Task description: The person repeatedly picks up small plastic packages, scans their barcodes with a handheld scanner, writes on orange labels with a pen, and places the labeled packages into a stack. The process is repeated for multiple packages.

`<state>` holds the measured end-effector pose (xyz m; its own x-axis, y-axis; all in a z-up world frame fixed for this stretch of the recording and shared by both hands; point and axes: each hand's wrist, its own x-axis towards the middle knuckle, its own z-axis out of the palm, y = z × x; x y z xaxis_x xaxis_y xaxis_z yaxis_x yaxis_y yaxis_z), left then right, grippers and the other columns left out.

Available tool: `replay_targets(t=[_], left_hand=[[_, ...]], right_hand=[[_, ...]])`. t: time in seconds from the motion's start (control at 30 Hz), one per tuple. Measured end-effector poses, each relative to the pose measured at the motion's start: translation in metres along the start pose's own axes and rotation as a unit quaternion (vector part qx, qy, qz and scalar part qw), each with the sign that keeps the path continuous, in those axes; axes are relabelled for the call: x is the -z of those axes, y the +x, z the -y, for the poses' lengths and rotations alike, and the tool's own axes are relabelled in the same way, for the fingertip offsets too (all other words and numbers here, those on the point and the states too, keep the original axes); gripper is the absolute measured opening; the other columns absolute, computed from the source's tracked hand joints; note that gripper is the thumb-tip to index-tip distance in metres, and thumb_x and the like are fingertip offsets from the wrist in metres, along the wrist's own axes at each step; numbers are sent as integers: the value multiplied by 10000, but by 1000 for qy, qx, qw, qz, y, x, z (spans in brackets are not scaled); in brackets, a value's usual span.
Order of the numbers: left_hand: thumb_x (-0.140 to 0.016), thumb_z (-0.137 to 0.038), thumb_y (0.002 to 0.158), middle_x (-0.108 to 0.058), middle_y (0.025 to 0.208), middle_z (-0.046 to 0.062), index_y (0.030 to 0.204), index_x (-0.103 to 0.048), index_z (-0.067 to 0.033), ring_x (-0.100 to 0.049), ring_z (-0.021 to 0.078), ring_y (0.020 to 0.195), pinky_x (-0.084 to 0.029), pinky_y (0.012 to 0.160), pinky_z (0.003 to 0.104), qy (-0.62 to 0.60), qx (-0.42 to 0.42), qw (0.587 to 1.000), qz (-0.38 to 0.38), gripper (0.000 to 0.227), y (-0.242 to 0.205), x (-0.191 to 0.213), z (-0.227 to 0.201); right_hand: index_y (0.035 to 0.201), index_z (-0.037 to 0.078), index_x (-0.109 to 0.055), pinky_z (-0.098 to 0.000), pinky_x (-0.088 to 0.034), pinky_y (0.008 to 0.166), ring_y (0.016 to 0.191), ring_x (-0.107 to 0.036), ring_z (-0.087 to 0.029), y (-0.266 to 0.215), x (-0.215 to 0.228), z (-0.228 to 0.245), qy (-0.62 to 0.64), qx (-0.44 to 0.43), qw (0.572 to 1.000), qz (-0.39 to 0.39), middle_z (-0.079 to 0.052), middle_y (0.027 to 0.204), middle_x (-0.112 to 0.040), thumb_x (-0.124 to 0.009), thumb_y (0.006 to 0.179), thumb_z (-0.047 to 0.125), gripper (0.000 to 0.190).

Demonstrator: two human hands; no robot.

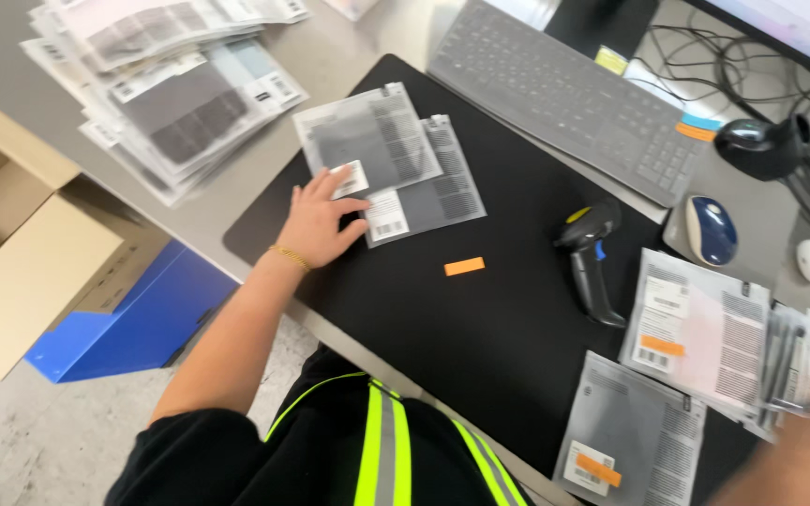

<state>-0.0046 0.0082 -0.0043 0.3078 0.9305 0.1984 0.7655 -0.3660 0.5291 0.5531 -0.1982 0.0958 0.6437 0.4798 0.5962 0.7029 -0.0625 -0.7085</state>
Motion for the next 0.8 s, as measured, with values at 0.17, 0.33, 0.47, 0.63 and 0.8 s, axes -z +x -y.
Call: replay_targets(t=[0.17, 0.33, 0.47, 0.63, 0.8], left_hand=[[-730, -300, 876, -461, 1561, 133, 1236, -727, -168, -335, 433, 1486, -275, 1174, 656, -39, -64, 997, -4, 383, -4, -3, 6], [-725, -237, 896, -478, 1551, 141, 1196, -734, -145, -346, 425, 1496, -256, 1224, 593, -105, -92, 989, -44, 313, 9, -8, 21], [-713, -186, 912, -510, 1515, 157, 1087, -746, -137, -358, 420, 1497, -270, 1244, 571, -142, -91, 982, -85, 185, 12, -7, 27], [-704, -77, 872, -649, 1184, 135, 995, -718, -88, -613, 358, 1170, -500, 1030, 452, -157, -105, 961, -200, 124, -20, 8, 9], [-709, -67, 781, -662, 1018, 94, 900, -717, -99, -646, 330, 1003, -536, 909, 424, -223, -187, 956, -31, 123, -63, 10, -37]], right_hand=[[1075, 25, -477, -472, -517, 895, 1128, -644, -390, -79, -145, 48, -81, 132, 958, 241, -179, 1206, -665, -1023, 727, 291, 700], [1041, 76, -431, -453, -526, 769, 876, -665, -350, -94, -189, 68, -206, 60, 943, 255, -197, 1045, -671, -857, 860, 111, 464], [943, 86, -397, -345, -560, 615, 726, -686, -210, -120, -178, 130, 233, -122, 863, 432, -197, 937, -670, -710, 869, 86, 322], [889, 86, -420, -318, -560, 563, 670, -666, -195, -167, -205, 194, 359, -218, 713, 561, -214, 945, -708, -656, 894, 80, 236], [877, 74, -458, -312, -567, 573, 668, -664, -186, -165, -208, 201, 374, -258, 695, 557, -201, 944, -724, -663, 889, 96, 207]])
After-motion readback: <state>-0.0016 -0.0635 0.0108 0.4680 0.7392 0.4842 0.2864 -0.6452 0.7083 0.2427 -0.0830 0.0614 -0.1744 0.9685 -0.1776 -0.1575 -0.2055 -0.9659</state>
